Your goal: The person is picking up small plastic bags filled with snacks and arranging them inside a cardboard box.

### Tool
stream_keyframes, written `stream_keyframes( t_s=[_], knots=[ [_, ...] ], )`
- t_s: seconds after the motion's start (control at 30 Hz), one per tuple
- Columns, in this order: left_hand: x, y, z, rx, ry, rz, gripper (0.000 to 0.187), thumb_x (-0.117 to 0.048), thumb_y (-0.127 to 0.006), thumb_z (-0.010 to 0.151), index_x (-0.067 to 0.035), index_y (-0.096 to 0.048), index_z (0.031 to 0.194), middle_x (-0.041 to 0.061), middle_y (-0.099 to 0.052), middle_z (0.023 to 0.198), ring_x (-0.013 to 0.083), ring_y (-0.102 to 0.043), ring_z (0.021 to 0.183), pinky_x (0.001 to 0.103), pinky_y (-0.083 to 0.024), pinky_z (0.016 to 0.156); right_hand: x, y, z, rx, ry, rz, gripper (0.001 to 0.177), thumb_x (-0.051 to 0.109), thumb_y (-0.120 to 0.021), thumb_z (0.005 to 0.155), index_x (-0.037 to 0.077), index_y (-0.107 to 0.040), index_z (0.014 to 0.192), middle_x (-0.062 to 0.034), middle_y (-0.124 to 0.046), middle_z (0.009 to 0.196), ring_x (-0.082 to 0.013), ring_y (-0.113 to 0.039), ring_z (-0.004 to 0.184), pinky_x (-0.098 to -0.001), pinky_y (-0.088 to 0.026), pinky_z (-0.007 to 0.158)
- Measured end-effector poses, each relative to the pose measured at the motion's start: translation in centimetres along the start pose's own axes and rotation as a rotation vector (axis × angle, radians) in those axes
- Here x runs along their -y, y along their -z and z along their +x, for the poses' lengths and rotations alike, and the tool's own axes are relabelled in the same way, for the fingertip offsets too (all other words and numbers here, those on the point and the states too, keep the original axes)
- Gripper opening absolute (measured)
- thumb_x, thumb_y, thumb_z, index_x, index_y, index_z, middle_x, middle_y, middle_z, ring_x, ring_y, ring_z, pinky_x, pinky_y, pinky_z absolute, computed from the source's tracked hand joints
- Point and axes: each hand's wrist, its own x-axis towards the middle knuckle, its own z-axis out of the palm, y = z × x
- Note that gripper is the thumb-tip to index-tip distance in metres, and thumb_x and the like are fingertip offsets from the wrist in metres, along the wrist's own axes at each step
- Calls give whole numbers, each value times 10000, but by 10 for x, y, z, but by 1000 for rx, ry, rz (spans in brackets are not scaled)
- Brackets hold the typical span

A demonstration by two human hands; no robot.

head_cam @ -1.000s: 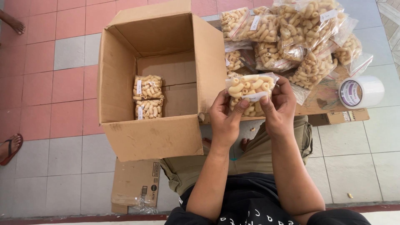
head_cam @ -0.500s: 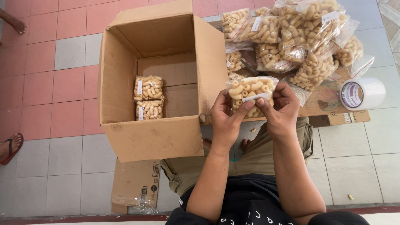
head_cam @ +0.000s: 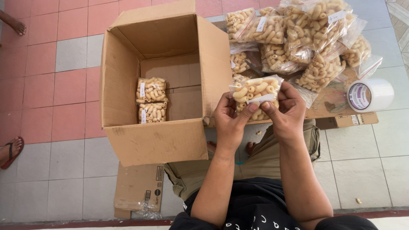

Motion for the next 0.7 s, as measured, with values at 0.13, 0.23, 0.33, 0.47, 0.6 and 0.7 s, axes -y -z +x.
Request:
stream_keyframes(
  t_s=[0.13, 0.23, 0.33, 0.47, 0.6, 0.7],
  knots=[
    [-4, -3, 1, 36, 13, -66, 499, -138, -911, 792, -9, -612, 1169, 103, -698, 1010, 144, -710, 909, 289, -663, 695, -2, 1, 0, -31, 13, 5, 566, 213, -843, 859, -53, -595, 1293, -129, -726, 940, -109, -699, 813, -268, -619, 705],
    [-5, -4, 1, 54, 18, -56, 489, -113, -887, 816, 6, -596, 1190, 109, -691, 1007, 143, -712, 898, 291, -673, 691, -10, 6, -1, -55, 18, -8, 525, 220, -833, 877, -50, -615, 1271, -118, -729, 911, -97, -690, 788, -261, -618, 680],
    [-4, -4, 1, 36, 17, -27, 443, -103, -852, 857, 8, -589, 1196, 96, -689, 997, 131, -713, 860, 280, -679, 680, -14, 9, -1, -56, 28, -15, 485, 213, -830, 883, -34, -620, 1243, -120, -720, 869, -120, -702, 768, -264, -617, 668],
    [-2, -5, 0, -2, -19, 21, 396, -108, -851, 860, 5, -627, 1166, 102, -724, 958, 120, -707, 853, 270, -660, 687, -11, 9, 3, -9, 17, -5, 580, 335, -815, 868, -25, -586, 1262, -142, -710, 888, -134, -698, 753, -274, -612, 643],
    [-1, -7, 0, -29, -39, 30, 402, -114, -867, 844, 3, -646, 1158, 115, -748, 959, 116, -706, 862, 277, -651, 696, -9, 10, 5, 18, 11, -52, 610, 410, -778, 894, -25, -577, 1273, -124, -696, 879, -119, -676, 736, -268, -606, 624],
    [5, -3, 0, -34, -35, 40, 416, -126, -878, 833, 3, -660, 1163, 120, -758, 969, 119, -700, 876, 287, -646, 700, -15, 12, 4, -11, 15, -50, 534, 360, -776, 917, -30, -590, 1230, -117, -687, 842, -119, -685, 699, -256, -603, 592]
  ],
)
